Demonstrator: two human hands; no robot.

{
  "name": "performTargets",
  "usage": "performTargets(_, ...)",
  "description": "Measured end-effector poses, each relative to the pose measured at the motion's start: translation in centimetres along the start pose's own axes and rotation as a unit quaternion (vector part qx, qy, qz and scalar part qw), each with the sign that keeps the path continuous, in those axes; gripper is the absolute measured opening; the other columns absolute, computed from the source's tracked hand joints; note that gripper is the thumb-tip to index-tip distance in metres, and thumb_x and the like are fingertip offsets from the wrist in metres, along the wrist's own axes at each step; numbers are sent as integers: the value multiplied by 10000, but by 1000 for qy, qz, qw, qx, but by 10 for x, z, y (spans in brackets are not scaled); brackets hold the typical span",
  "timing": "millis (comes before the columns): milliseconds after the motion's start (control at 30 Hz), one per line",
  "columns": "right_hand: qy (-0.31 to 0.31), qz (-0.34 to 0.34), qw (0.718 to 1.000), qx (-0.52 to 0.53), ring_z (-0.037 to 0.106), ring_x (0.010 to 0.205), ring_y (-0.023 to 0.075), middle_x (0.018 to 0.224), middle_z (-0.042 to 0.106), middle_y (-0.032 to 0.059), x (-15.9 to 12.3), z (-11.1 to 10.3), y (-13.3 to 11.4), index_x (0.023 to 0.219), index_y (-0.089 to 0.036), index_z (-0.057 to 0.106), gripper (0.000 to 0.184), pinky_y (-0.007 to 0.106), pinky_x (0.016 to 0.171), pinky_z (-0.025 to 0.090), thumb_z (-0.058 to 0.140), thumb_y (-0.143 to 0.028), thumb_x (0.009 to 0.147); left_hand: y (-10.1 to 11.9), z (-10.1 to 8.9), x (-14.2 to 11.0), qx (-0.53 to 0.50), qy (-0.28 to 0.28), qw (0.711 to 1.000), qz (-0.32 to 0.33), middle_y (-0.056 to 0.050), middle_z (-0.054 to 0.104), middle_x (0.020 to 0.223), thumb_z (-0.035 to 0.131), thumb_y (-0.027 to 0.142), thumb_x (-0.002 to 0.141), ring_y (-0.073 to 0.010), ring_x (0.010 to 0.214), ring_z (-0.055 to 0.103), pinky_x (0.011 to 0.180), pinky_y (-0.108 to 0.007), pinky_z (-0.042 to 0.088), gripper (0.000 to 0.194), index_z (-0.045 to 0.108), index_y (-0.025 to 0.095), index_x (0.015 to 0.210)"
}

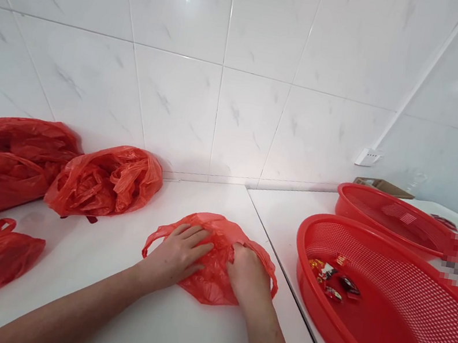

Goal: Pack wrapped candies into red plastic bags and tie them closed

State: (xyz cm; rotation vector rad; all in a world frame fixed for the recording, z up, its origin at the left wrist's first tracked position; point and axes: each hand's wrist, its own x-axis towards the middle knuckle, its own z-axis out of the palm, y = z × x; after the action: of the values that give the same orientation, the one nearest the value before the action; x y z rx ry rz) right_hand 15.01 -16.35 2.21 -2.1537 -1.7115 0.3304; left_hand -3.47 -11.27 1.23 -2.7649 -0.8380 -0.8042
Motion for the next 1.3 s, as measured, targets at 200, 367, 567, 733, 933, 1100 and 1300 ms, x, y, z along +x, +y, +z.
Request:
performTargets(200, 110, -154, 979, 77, 533, 1040, 191, 1163, 573, 59, -1, 8, -17, 1114, -236, 560, 307, 314, 821, 436, 398, -211, 854, -2, 1, 0, 12, -18, 1000, 14, -105, 539, 1227, 533, 245, 800, -290, 1091, 494, 879, -445, 388, 318, 541, 210, 1117)
performTargets(367, -69, -143, 980, 118, 571, 757, 157, 876, 617, 20, -6, 8, -10, 674, -206, 566, 220, 291, 655, 445, 414, -244, 829, -8, 0, 3, 71, 5, 997, -37, -86, 594, 1122, 378, 49, 828, -244, 999, 540, 761, -368, 397, 292, 556, 207, 998)
performTargets(567, -107, -66, 980, 156, 388, 469, 99, 597, 489, -28, -18, -5, -15, 584, -205, 430, 342, 244, 431, 268, 415, -431, 841, -15, -10, 2, 131, 36, 987, -86, -104, 536, 1250, 397, 58, 831, -258, 1108, 487, 811, -406, 389, 346, 528, 233, 1099)
performTargets(733, -72, -105, 976, 178, 522, 577, 135, 666, 585, -23, -15, 0, -17, 789, -243, 563, 243, 252, 505, 360, 367, -360, 870, -5, -6, 0, 53, 20, 997, 53, -78, 599, 1116, 346, 89, 884, -195, 924, 566, 762, -336, 436, 303, 553, 206, 1072)
performTargets(933, -179, -72, 940, 282, 598, 702, 163, 758, 643, -1, -8, -4, 0, 928, -245, 606, 256, 272, 615, 443, 510, -446, 803, -11, 8, -4, -1, -81, 995, -52, -75, 621, 1056, 623, 487, 735, -273, 939, 568, 763, -400, 462, 526, 514, 264, 1199)
performTargets(1100, -157, 46, 855, 493, 619, 655, 149, 813, 669, 59, 13, 8, 23, 1081, -194, 505, 452, 267, 583, 471, 378, -567, 859, -25, 13, -14, -62, -132, 984, -100, -67, 597, 1141, 696, 542, 604, -284, 996, 577, 685, -332, 491, 818, 397, 304, 1328)
performTargets(1300, -132, 61, 816, 560, 534, 533, 78, 678, 581, -9, 18, 15, 34, 826, -181, 520, 333, 174, 461, 399, 508, -514, 829, -20, 12, -17, -112, -130, 981, -91, -76, 571, 1214, 698, 506, 614, -283, 1043, 575, 755, -334, 501, 834, 389, 244, 1344)
